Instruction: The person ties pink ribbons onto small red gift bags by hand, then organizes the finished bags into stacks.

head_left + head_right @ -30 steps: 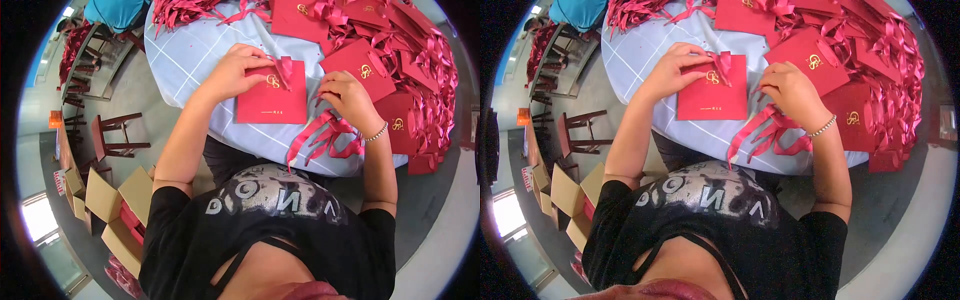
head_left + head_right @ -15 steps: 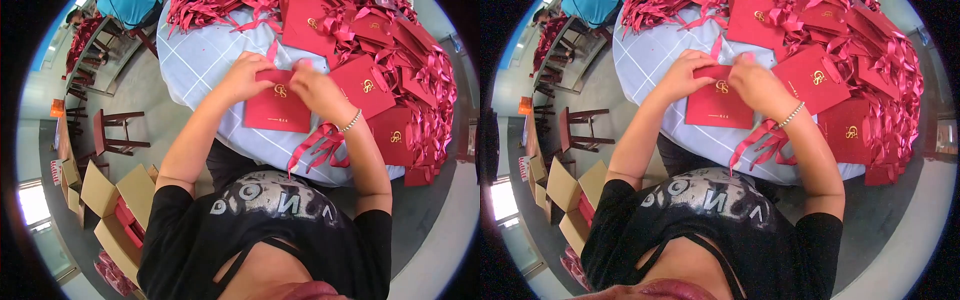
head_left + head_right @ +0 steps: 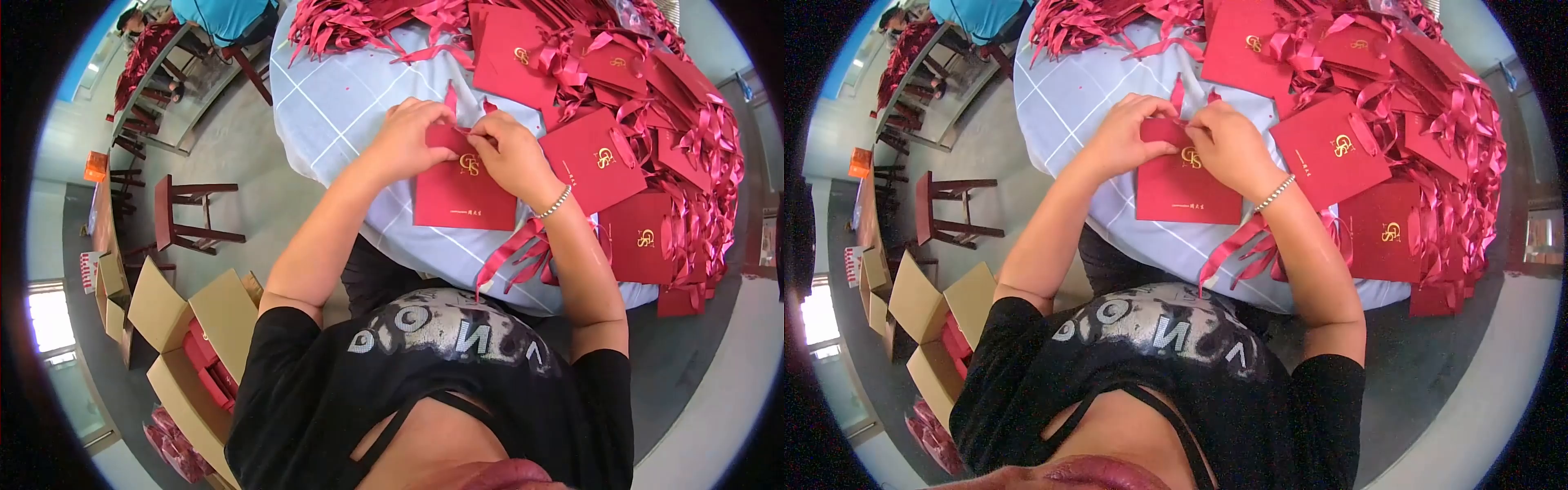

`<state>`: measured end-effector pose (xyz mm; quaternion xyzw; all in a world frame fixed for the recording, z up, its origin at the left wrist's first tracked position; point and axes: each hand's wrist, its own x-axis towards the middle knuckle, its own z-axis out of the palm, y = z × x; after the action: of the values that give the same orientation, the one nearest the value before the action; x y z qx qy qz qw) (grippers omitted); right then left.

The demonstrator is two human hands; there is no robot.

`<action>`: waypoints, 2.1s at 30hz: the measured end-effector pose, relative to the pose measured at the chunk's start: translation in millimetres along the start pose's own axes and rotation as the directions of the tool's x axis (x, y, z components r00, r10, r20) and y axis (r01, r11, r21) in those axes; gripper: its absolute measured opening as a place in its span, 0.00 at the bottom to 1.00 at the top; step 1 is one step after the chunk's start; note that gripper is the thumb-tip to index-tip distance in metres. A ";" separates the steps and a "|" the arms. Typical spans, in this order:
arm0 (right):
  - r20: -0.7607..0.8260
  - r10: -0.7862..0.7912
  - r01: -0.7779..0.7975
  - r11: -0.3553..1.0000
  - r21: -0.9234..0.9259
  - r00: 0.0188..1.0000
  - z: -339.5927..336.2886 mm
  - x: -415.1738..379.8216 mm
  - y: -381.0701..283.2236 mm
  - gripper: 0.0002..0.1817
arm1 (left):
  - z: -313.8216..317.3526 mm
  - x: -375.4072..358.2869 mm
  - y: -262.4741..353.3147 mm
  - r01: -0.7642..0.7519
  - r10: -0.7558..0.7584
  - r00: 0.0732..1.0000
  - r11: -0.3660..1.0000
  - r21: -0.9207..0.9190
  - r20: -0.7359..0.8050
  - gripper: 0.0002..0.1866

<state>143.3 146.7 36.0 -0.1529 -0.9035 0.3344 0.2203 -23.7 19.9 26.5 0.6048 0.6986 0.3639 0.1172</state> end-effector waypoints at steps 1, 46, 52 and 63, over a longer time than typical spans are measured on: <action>-0.016 0.003 -0.003 1.000 0.028 1.000 -2.0 0.1 -1.7 0.07 | -4.3 -1.5 1.6 -0.036 0.036 0.999 0.998 0.042 0.011 0.22; -0.312 -0.139 0.136 0.990 -0.031 0.940 16.7 -31.4 -16.7 0.06 | -3.1 -12.6 62.0 0.017 -0.014 0.999 0.997 0.080 -0.034 0.14; -0.237 -0.244 0.162 0.934 -0.318 0.940 29.0 -39.1 -30.5 0.14 | -3.3 -14.5 63.3 0.091 -0.091 0.996 0.996 0.008 -0.010 0.15; -0.270 -0.130 0.160 0.983 0.092 0.954 13.3 -29.9 -21.1 0.05 | -12.3 -16.0 53.6 0.079 -0.079 0.997 0.994 -0.073 0.009 0.16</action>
<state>159.5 111.5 32.3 -0.1163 -0.8547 0.3445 0.3705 13.5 0.8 65.6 0.5731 0.7078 0.3826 0.1556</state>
